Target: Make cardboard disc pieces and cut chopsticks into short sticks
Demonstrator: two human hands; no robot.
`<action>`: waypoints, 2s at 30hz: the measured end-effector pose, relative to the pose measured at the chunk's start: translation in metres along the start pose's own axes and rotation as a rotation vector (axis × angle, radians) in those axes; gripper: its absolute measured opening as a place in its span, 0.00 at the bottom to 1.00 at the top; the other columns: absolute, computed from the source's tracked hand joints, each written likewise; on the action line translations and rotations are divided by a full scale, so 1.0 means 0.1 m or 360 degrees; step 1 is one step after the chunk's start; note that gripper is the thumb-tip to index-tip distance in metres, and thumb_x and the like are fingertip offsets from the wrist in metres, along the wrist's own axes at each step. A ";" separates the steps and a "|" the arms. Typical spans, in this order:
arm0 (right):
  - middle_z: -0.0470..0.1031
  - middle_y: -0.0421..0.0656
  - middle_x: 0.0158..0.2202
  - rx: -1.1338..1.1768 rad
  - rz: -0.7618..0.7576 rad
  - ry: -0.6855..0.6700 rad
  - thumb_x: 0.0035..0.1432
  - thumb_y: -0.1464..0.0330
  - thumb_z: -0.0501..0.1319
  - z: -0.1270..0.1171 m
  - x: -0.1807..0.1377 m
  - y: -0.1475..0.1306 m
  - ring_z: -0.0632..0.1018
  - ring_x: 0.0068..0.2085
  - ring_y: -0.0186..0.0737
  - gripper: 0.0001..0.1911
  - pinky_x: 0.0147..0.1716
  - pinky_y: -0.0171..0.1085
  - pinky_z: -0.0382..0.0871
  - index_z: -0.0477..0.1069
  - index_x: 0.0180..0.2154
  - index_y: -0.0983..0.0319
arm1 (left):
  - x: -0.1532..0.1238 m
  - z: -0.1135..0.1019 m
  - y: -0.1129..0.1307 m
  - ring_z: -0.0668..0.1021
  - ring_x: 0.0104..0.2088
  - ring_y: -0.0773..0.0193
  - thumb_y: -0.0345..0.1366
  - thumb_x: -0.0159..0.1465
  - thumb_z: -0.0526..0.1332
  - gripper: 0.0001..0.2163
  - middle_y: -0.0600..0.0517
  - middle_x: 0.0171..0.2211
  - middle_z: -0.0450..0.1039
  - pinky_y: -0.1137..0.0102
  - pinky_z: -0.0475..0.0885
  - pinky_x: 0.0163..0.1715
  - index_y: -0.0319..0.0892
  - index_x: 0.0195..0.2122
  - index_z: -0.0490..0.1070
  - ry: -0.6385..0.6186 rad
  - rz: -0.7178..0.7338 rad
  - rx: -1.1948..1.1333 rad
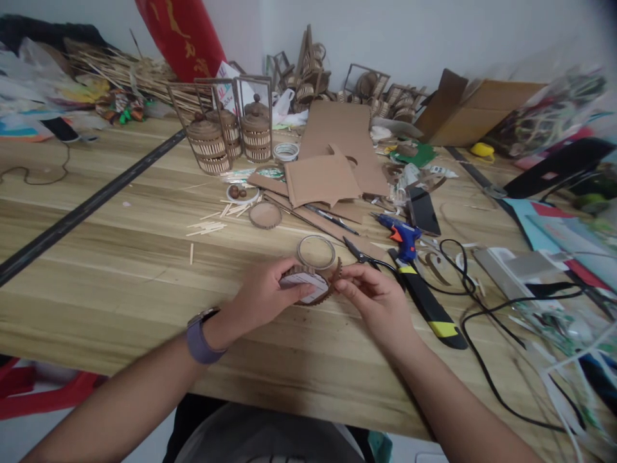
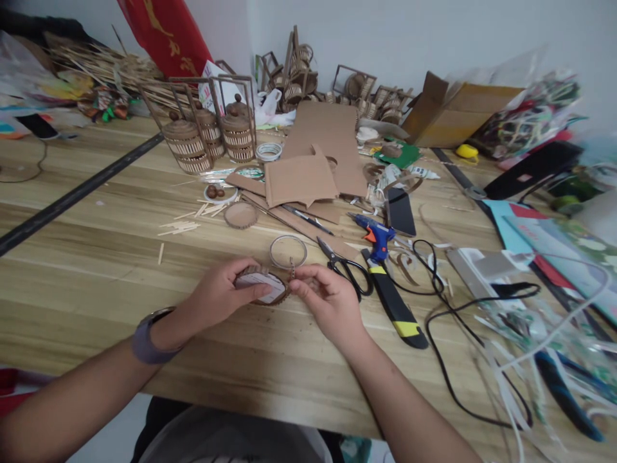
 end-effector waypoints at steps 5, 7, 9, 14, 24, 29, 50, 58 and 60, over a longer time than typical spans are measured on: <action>0.78 0.41 0.27 0.0041 -0.0062 0.0046 0.53 0.62 0.66 -0.01 0.00 -0.02 0.78 0.28 0.36 0.08 0.30 0.35 0.75 0.74 0.32 0.59 | 0.01 -0.02 -0.03 0.74 0.30 0.65 0.43 0.59 0.64 0.10 0.56 0.28 0.74 0.74 0.65 0.29 0.41 0.33 0.72 0.0045 -0.0027 -0.0003; 0.78 0.41 0.27 0.0038 -0.0080 0.0099 0.54 0.61 0.66 -0.03 -0.01 -0.03 0.78 0.28 0.36 0.09 0.30 0.35 0.75 0.73 0.32 0.59 | 0.01 -0.04 -0.04 0.74 0.30 0.65 0.43 0.59 0.64 0.10 0.56 0.29 0.74 0.74 0.66 0.29 0.41 0.33 0.72 0.0078 -0.0026 -0.0036; 0.78 0.41 0.28 0.0016 -0.0123 0.0155 0.55 0.60 0.65 -0.06 -0.02 -0.06 0.77 0.27 0.36 0.09 0.29 0.35 0.75 0.72 0.32 0.59 | 0.00 -0.06 -0.04 0.74 0.28 0.66 0.44 0.59 0.64 0.11 0.56 0.27 0.73 0.74 0.66 0.27 0.41 0.32 0.71 0.0134 0.0034 -0.0029; 0.79 0.43 0.35 -0.0207 -0.0512 0.0216 0.58 0.70 0.62 -0.13 -0.15 -0.30 0.79 0.34 0.38 0.04 0.33 0.37 0.75 0.72 0.37 0.57 | -0.20 -0.17 0.32 0.77 0.37 0.64 0.34 0.66 0.58 0.03 0.51 0.36 0.77 0.69 0.72 0.38 0.42 0.38 0.70 0.0342 0.1027 0.0164; 0.82 0.45 0.36 -0.0709 -0.1183 0.0105 0.52 0.78 0.62 -0.04 -0.32 -0.65 0.83 0.36 0.42 0.18 0.33 0.37 0.78 0.70 0.43 0.54 | -0.52 -0.13 0.56 0.75 0.40 0.65 0.28 0.64 0.58 0.06 0.52 0.33 0.75 0.68 0.74 0.43 0.44 0.39 0.72 0.0694 0.1539 0.0961; 0.82 0.45 0.37 -0.0734 -0.1132 0.0090 0.53 0.77 0.63 -0.05 -0.33 -0.63 0.83 0.37 0.43 0.18 0.34 0.38 0.79 0.70 0.44 0.54 | -0.50 -0.15 0.55 0.74 0.39 0.64 0.29 0.65 0.57 0.06 0.52 0.32 0.73 0.69 0.73 0.43 0.44 0.38 0.73 0.0710 0.1514 0.0878; 0.81 0.47 0.40 -0.0779 -0.1179 0.0005 0.57 0.79 0.61 0.05 -0.31 -0.53 0.82 0.42 0.39 0.15 0.39 0.35 0.78 0.71 0.45 0.60 | -0.40 -0.06 0.54 0.73 0.38 0.64 0.30 0.70 0.51 0.09 0.50 0.34 0.73 0.68 0.73 0.41 0.39 0.39 0.71 0.0531 0.1306 0.0904; 0.80 0.48 0.41 -0.0865 -0.1250 -0.0033 0.60 0.78 0.59 0.09 -0.35 -0.56 0.81 0.42 0.39 0.14 0.41 0.36 0.78 0.72 0.47 0.61 | -0.36 -0.01 0.53 0.73 0.35 0.63 0.29 0.69 0.49 0.10 0.50 0.33 0.73 0.68 0.73 0.38 0.40 0.39 0.69 0.0461 0.1270 0.0844; 0.80 0.48 0.40 -0.0860 -0.1258 -0.0017 0.60 0.78 0.59 0.10 -0.36 -0.57 0.81 0.41 0.39 0.15 0.40 0.36 0.78 0.72 0.47 0.60 | -0.35 0.00 0.52 0.73 0.35 0.63 0.28 0.69 0.49 0.09 0.49 0.33 0.72 0.68 0.73 0.37 0.40 0.39 0.69 0.0464 0.1278 0.0819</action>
Point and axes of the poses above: each hand's wrist, its own x-axis towards the middle knuckle, its own z-axis out of the palm, y = z × x, the point moved 6 cm from there along x, towards the middle knuckle
